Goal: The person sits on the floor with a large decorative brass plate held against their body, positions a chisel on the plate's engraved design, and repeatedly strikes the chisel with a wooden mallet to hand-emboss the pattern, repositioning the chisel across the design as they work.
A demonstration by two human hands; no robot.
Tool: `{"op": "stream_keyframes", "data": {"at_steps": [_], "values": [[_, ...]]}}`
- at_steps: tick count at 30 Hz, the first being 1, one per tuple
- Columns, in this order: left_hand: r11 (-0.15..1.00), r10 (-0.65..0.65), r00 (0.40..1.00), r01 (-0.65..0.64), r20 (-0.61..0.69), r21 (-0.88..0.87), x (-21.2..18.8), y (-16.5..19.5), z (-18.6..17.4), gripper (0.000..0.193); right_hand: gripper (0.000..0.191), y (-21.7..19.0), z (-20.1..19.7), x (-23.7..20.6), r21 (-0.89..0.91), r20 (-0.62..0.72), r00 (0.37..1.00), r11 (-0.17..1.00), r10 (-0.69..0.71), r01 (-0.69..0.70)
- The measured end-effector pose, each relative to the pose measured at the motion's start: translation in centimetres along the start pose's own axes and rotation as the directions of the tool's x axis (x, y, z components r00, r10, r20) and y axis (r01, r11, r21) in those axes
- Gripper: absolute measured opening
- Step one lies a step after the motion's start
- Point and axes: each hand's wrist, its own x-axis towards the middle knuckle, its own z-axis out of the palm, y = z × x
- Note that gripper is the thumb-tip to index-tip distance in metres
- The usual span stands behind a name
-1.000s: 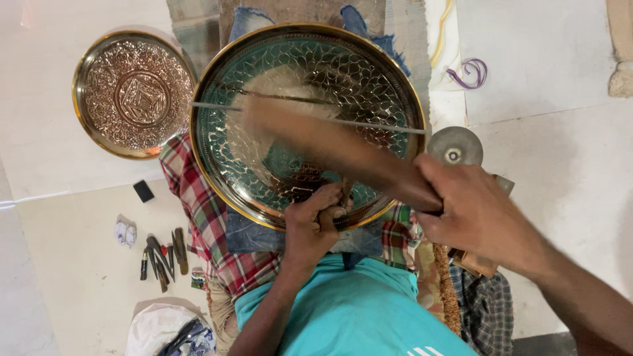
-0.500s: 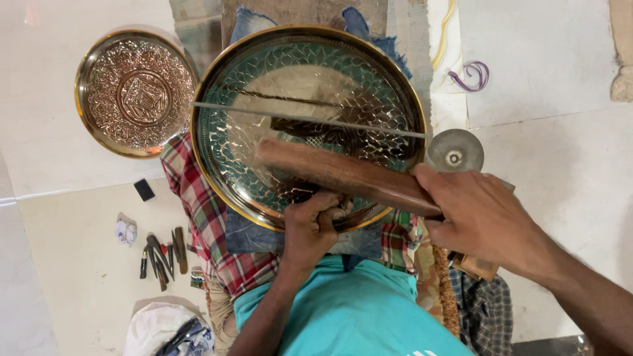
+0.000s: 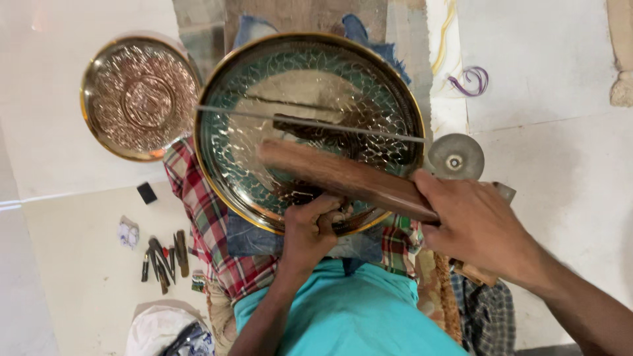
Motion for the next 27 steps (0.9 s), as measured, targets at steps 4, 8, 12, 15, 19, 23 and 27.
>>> {"op": "stream_keyframes", "data": {"at_steps": [4,8,12,15,19,23,27], "values": [[0.997,-0.048,0.999,0.048,-0.003,-0.067,0.4,-0.5,0.1,0.049,0.039,0.2,0.2,0.2,0.187,-0.134,0.986,0.980,0.099,-0.073],[0.995,0.036,0.999,-0.038,0.020,0.091,0.5,-0.6,-0.2,0.044,0.054,0.5,0.4,-0.2,-0.032,-0.007,1.000,0.999,-0.021,0.020],[1.000,0.005,0.999,-0.006,0.036,0.018,0.6,-0.3,-0.2,0.049,0.040,0.7,0.8,-0.5,0.211,0.000,0.998,0.975,0.066,-0.064],[0.998,0.032,0.999,-0.034,0.034,0.051,0.8,-0.2,-0.3,0.048,0.046,1.0,1.3,-0.4,0.173,0.018,0.994,0.979,0.110,-0.111],[1.000,-0.001,0.997,0.002,0.072,-0.014,0.8,-0.2,-0.5,0.049,0.043,1.4,2.0,-0.6,0.251,-0.147,0.989,0.968,0.024,0.014],[0.998,0.036,0.995,-0.041,0.088,0.051,0.9,-0.3,-0.7,0.050,0.042,1.8,2.5,-1.0,0.159,-0.002,0.995,0.982,0.104,-0.102],[0.993,0.055,0.994,-0.064,0.090,0.103,1.1,-0.2,-0.9,0.054,0.040,1.7,2.5,-1.1,0.230,0.000,0.995,0.969,0.095,-0.093]]}}
